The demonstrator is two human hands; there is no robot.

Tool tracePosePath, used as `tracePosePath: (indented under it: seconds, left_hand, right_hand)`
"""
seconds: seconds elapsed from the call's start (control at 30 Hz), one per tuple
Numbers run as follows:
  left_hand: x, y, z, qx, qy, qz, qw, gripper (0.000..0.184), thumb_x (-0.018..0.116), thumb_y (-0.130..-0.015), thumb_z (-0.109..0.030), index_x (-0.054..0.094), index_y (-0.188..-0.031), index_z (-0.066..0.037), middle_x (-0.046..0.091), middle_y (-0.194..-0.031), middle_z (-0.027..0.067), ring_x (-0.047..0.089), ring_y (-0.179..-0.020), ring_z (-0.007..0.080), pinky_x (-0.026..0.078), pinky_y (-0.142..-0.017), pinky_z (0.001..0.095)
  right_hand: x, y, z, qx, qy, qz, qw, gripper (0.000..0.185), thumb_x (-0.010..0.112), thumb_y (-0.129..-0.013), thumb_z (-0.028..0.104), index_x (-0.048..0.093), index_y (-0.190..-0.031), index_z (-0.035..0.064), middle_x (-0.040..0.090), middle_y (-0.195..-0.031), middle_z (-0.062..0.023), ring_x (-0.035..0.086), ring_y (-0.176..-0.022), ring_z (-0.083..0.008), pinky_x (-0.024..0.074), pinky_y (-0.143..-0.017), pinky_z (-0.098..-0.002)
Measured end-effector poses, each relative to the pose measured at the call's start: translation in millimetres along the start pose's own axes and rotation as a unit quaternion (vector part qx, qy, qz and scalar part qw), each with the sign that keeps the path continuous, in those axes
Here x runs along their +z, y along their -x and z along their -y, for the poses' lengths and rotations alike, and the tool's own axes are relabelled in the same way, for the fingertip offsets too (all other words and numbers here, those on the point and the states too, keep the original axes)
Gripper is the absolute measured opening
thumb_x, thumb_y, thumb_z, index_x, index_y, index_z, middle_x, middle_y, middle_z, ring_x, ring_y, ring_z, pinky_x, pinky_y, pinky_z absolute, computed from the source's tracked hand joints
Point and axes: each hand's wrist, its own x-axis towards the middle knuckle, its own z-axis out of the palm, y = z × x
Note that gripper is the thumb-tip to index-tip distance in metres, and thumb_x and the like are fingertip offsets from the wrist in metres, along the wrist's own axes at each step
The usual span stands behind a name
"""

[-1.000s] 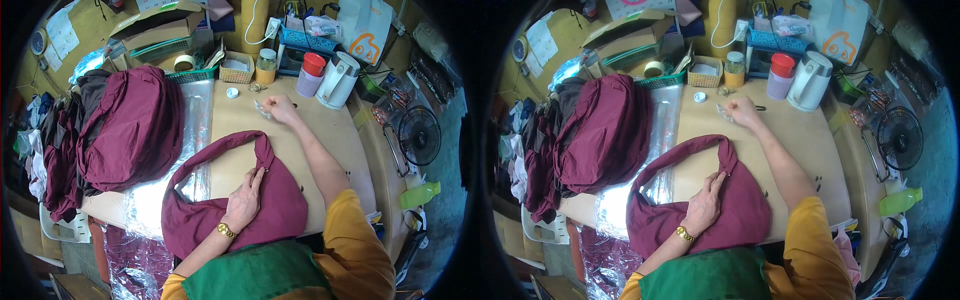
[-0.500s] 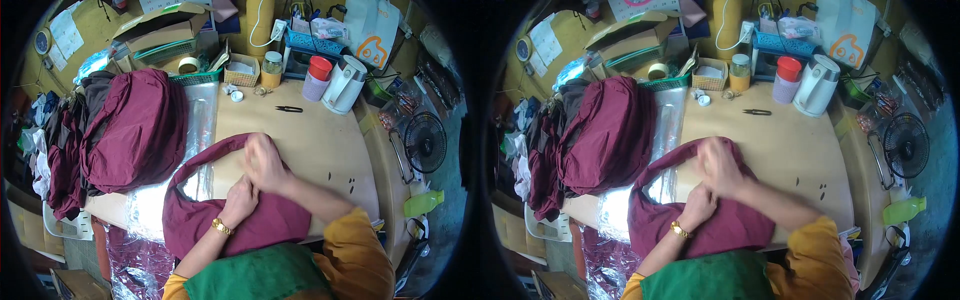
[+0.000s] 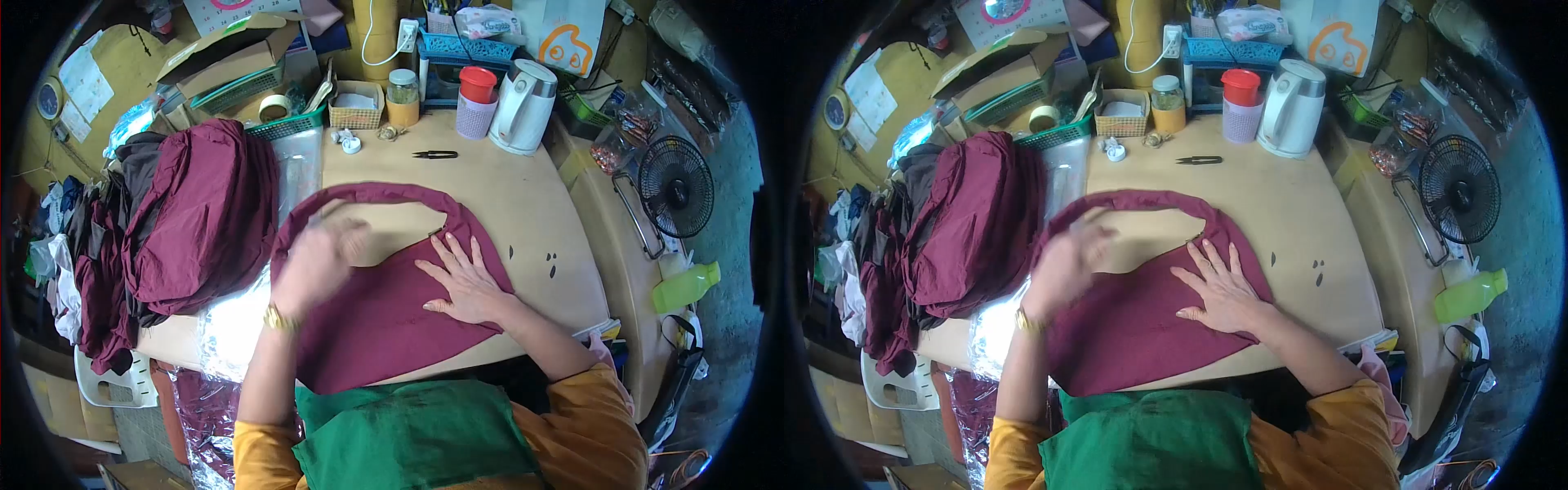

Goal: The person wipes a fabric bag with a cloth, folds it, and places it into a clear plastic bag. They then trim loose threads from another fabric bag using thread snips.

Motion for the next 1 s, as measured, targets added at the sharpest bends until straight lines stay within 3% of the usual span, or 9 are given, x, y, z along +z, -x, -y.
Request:
tracePosePath:
  seconds: [0.03, 0.1, 0.3, 0.43, 0.53, 0.67, 0.77, 0.87, 1.0]
  left_hand:
    - [14, 18, -4, 0.111, -0.072, 0.021, 0.991, 0.036, 0.056, -0.098, -0.027, 0.063, -0.128, -0.009, 0.062, -0.129, 0.0179, 0.055, -0.126, 0.035, 0.037, -0.109, 0.0462]
    - [62, 56, 47, -0.029, -0.17, 0.07, 0.983, 0.051, 0.053, -0.098, -0.039, 0.052, -0.139, -0.008, 0.044, -0.15, 0.0156, 0.035, -0.143, 0.0321, 0.023, -0.118, 0.0526]
    - [13, 99, 30, -0.058, -0.112, -0.189, 0.974, 0.05, 0.064, -0.092, -0.029, 0.055, -0.137, -0.008, 0.044, -0.15, 0.0177, 0.035, -0.142, 0.0392, 0.02, -0.118, 0.0577]
    - [17, 167, -30, -0.031, -0.014, 0.13, 0.991, 0.076, 0.078, -0.079, -0.038, 0.048, -0.144, -0.014, 0.037, -0.155, 0.0154, 0.031, -0.145, 0.0368, 0.006, -0.115, 0.0681]
    - [25, 204, -27, -0.044, -0.052, 0.093, 0.993, 0.078, 0.079, -0.076, -0.037, 0.048, -0.144, -0.016, 0.034, -0.157, 0.0139, 0.029, -0.147, 0.0354, 0.007, -0.115, 0.0684]
    - [43, 226, -1, -0.013, 0.007, -0.084, 0.996, 0.045, 0.072, -0.059, 0.001, 0.071, -0.103, -0.011, 0.067, -0.114, 0.0074, 0.06, -0.117, 0.0252, 0.03, -0.113, 0.0524]
    - [32, 203, 1, -0.104, 0.105, -0.127, 0.981, 0.021, 0.068, -0.076, 0.006, 0.071, -0.095, -0.003, 0.07, -0.088, 0.0098, 0.066, -0.085, 0.0227, 0.051, -0.081, 0.0355]
    - [35, 180, 19, -0.156, 0.162, -0.216, 0.95, 0.017, 0.067, -0.094, -0.01, 0.068, -0.085, 0.004, 0.066, -0.068, 0.0119, 0.055, -0.062, 0.0094, 0.046, -0.059, 0.0272]
    - [40, 169, 60, -0.191, 0.209, -0.193, 0.939, 0.02, 0.065, -0.096, -0.011, 0.065, -0.085, 0.006, 0.059, -0.063, 0.0025, 0.048, -0.062, 0.0078, 0.042, -0.058, 0.0259]
  right_hand:
    - [-1, -2, -2, -0.002, -0.001, -0.001, 1.0, 0.076, 0.052, -0.092, 0.06, 0.032, -0.154, 0.0196, 0.01, -0.162, -0.022, 0.002, -0.151, -0.0407, -0.0022, -0.117, -0.0653]
    - [3, 0, -1, 0.009, -0.006, 0.003, 1.0, 0.075, 0.049, -0.093, 0.061, 0.031, -0.154, 0.0203, 0.008, -0.163, -0.0216, 0.001, -0.151, -0.0407, -0.0032, -0.117, -0.065]
    - [-2, -3, 4, 0.018, -0.001, 0.008, 1.0, 0.073, 0.046, -0.096, 0.06, 0.029, -0.155, 0.0225, 0.009, -0.163, -0.021, 0.0, -0.151, -0.0393, -0.004, -0.118, -0.0632]
    - [-24, 11, 0, 0.015, -0.066, 0.021, 0.997, 0.069, 0.061, -0.092, 0.048, 0.037, -0.15, 0.0191, 0.015, -0.162, -0.0203, 0.006, -0.151, -0.0374, 0.0011, -0.12, -0.0589]
    - [-56, 51, 7, -0.018, -0.194, 0.031, 0.98, 0.069, 0.076, -0.083, 0.035, 0.044, -0.141, 0.0157, 0.022, -0.159, -0.0205, 0.011, -0.151, -0.038, 0.0064, -0.121, -0.0581]
    - [-51, 95, -2, -0.025, -0.14, -0.011, 0.99, 0.048, 0.081, -0.073, 0.019, 0.06, -0.115, 0.0095, 0.045, -0.144, -0.0173, 0.034, -0.142, -0.0336, 0.0212, -0.119, -0.0537]
    - [-32, 97, -16, -0.023, -0.185, -0.116, 0.976, 0.014, 0.072, -0.079, 0.006, 0.068, -0.092, 0.004, 0.068, -0.109, -0.0122, 0.061, -0.115, -0.0267, 0.0421, -0.106, -0.0425]
    - [-23, 82, -18, 0.124, -0.291, -0.216, 0.924, 0.008, 0.062, -0.089, 0.003, 0.065, -0.095, -0.0008, 0.069, -0.085, -0.0139, 0.066, -0.092, -0.0237, 0.0509, -0.081, -0.0314]
    - [-23, 61, -18, 0.181, -0.36, -0.206, 0.892, 0.009, 0.056, -0.094, 0.0, 0.063, -0.098, -0.0016, 0.068, -0.086, -0.011, 0.065, -0.084, -0.0155, 0.0501, -0.078, -0.029]
